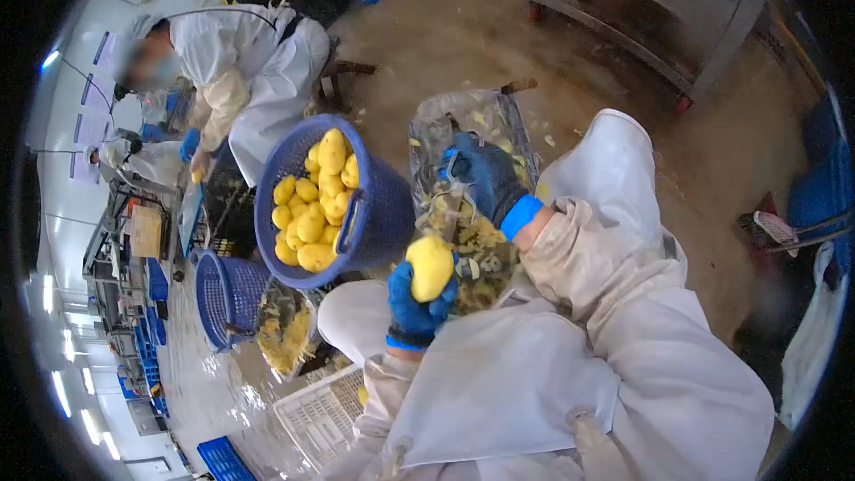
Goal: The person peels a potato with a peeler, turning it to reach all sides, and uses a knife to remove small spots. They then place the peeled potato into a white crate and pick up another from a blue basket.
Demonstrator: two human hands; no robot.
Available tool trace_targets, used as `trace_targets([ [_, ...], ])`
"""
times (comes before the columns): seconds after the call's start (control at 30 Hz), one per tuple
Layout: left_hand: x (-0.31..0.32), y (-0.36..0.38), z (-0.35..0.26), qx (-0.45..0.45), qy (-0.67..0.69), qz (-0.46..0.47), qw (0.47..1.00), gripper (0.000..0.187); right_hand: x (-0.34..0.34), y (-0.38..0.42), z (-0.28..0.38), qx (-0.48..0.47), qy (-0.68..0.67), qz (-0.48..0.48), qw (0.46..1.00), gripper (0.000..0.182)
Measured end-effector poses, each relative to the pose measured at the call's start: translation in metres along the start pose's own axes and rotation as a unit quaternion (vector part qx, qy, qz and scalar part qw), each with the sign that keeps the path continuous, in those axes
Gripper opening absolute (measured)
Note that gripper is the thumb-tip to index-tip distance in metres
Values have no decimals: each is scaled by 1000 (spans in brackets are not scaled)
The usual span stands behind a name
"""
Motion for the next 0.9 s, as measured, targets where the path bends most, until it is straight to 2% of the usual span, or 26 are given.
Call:
trace_targets([
  [0.03,-3,2,5,-5,6,-6,1000,49,12,14,-2,13,-90,5,996,35],
  [0.07,0,-3,6,-7,12,42,999,50,30,26,-5,-8,88,90,992,35],
  [0.1,4,-8,6,-8,14,94,995,51,21,18,-9,-13,88,89,992,35],
  [0.13,-5,-11,11,-12,25,49,998,52,-2,5,-18,-25,88,39,995,35],
  [0.17,-1,-9,9,-9,25,50,998,52,-15,-3,-14,-35,91,-7,995,34],
  [0.23,3,-3,-3,16,6,47,999,51,-20,-8,3,-107,163,-4,981,32],
  [0.27,2,-2,-1,-9,2,41,999,51,2,5,12,-139,216,29,966,30],
  [0.3,0,1,3,-13,7,36,999,51,17,17,1,-30,83,56,995,36],
  [0.33,3,-3,3,-12,4,57,998,52,43,38,-2,82,-46,51,994,41],
  [0.37,5,-6,3,-12,-2,80,997,53,36,33,-3,76,-47,50,995,41],
  [0.43,4,-8,12,-11,14,96,995,53,-5,9,-8,-12,134,-6,991,42],
  [0.47,5,-3,-3,70,-43,22,996,51,-28,-10,-13,-32,66,-1,997,41],
  [0.53,9,-1,-1,-15,100,45,994,51,-8,2,-14,-25,23,18,999,41],
  [0.57,3,-2,12,-18,104,41,994,51,11,14,-10,-17,-13,39,999,40],
  [0.6,-19,-11,15,70,-78,-30,994,52,37,36,-8,36,-24,28,999,42],
  [0.63,-7,-11,13,47,-14,17,999,52,26,25,-17,33,-25,29,999,42],
  [0.7,15,-9,9,-17,109,102,989,52,-20,-7,-27,-37,41,-18,998,42],
  [0.73,22,-4,1,-23,125,62,990,51,-24,-11,-7,-85,140,5,987,42],
  [0.77,21,-3,-1,-30,144,22,989,50,-9,-8,1,-86,138,7,987,42],
  [0.8,14,-7,4,-28,136,56,989,55,5,1,1,-55,101,14,993,43],
  [0.83,6,-5,14,-34,142,49,988,55,20,16,-1,-21,63,17,998,43],
  [0.87,9,-9,17,-41,140,80,986,57,38,26,-12,54,-31,23,998,44],
  [0.9,11,-10,17,-45,136,97,985,58,29,13,-13,48,-30,25,998,44],
])
Point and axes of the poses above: each hand's wrist, its own y-axis away from the middle knuckle, its own x-axis out of the palm, z = x × y, the point moved 8 cm from there along -y, towards the middle knuckle, and after that the axes turned 13 degrees about -y, right-handed, at the moved point
